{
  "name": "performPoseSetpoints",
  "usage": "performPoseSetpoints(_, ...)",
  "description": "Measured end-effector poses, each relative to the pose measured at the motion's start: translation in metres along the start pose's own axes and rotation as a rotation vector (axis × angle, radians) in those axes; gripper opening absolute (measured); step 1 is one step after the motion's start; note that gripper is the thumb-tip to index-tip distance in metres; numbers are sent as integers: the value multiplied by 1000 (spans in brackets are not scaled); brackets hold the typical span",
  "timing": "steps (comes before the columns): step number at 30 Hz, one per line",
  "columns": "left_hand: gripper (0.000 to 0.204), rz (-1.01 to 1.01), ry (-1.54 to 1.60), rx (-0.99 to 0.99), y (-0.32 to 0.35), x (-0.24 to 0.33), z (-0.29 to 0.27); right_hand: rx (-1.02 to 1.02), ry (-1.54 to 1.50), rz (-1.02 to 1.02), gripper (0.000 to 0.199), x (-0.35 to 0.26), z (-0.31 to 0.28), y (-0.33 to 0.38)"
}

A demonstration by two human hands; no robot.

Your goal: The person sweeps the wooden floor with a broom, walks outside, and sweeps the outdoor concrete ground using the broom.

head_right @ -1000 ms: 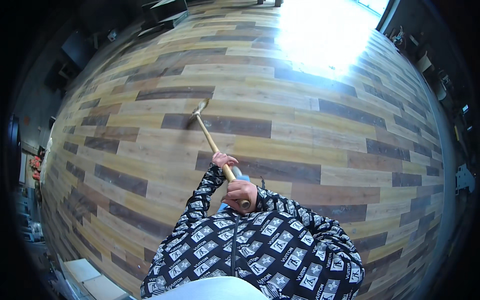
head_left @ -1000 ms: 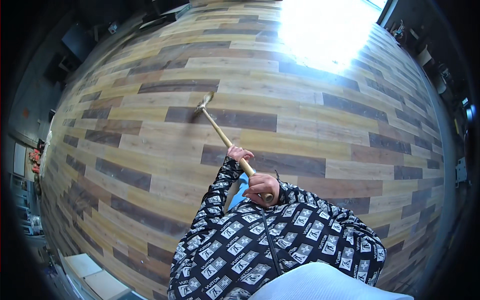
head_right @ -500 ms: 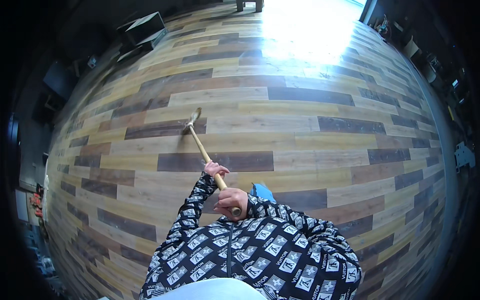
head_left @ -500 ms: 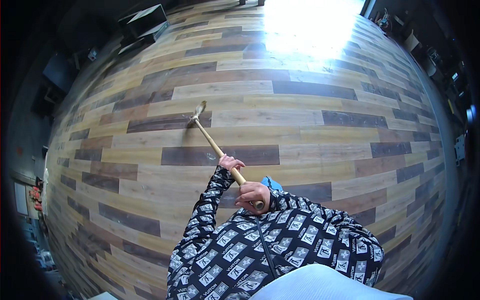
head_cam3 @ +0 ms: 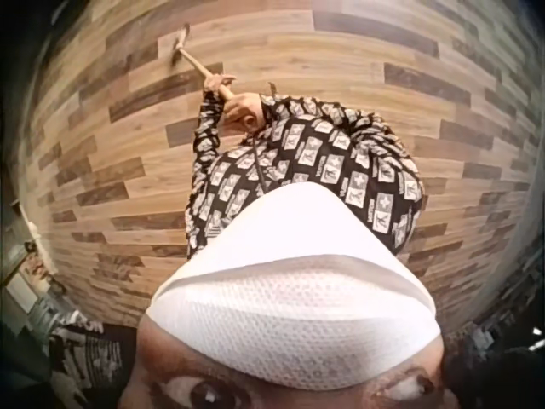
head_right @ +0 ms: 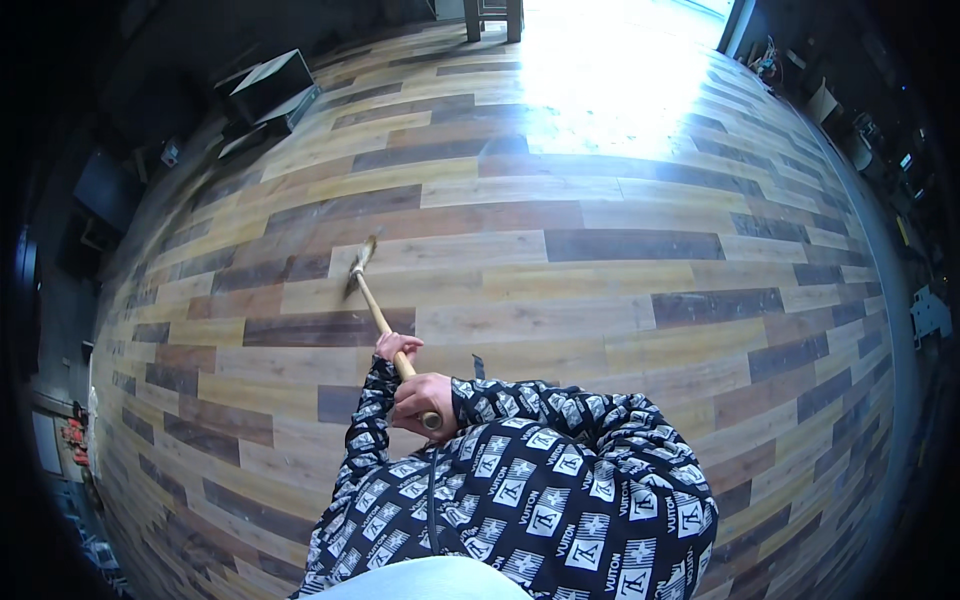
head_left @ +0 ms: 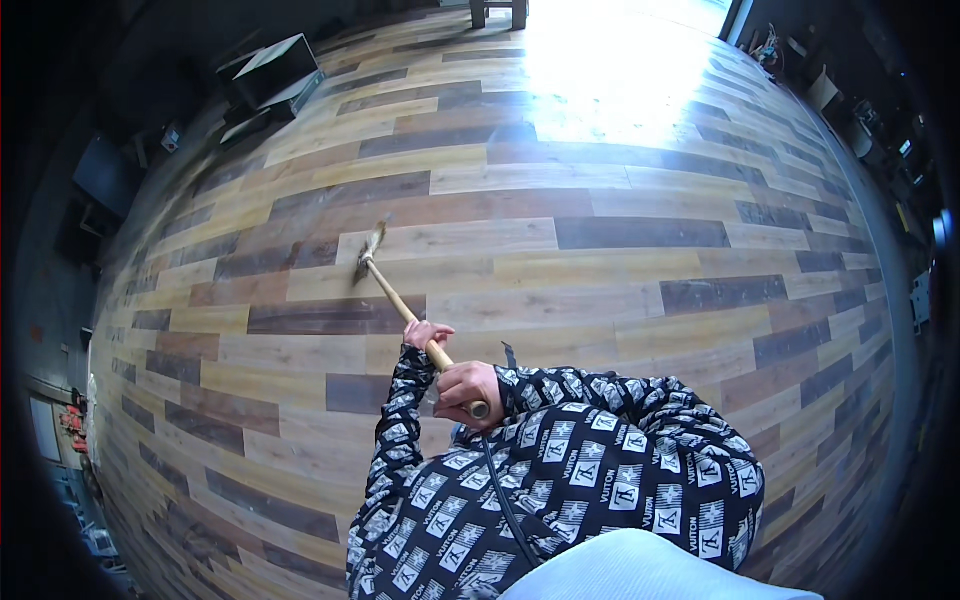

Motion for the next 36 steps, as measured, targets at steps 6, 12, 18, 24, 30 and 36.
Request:
performPoseSetpoints(6,22,-71,-5,100,93,73,9,-119,20,-64,5,-51,68,76)
performPoseSetpoints(12,21,-37,-85,149,80,68,-11,-58,44,-94,4,-34,64,71)
performPoseSetpoints(18,21,-37,-107,117,38,56,8,-22,-46,-66,3,-18,11,54)
performPoseSetpoints(24,21,-62,-51,42,28,48,-2,68,-61,-16,6,-10,6,43)
performPoseSetpoints(30,36,-317,-92,54,48,8,-31,113,-76,-15,5,-2,5,31)
performPoseSetpoints(36,29,-392,-204,36,54,-53,-59,65,-167,-60,7,15,-13,7)
Point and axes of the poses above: each hand's wrist, its own y-axis away from the middle knuckle, its own z-axis out of the palm, x = y × z, the point moved 7 cm from there along -y, towards the middle knuckle, and after that the axes turned 15 degrees about y, right-handed, at the moved point
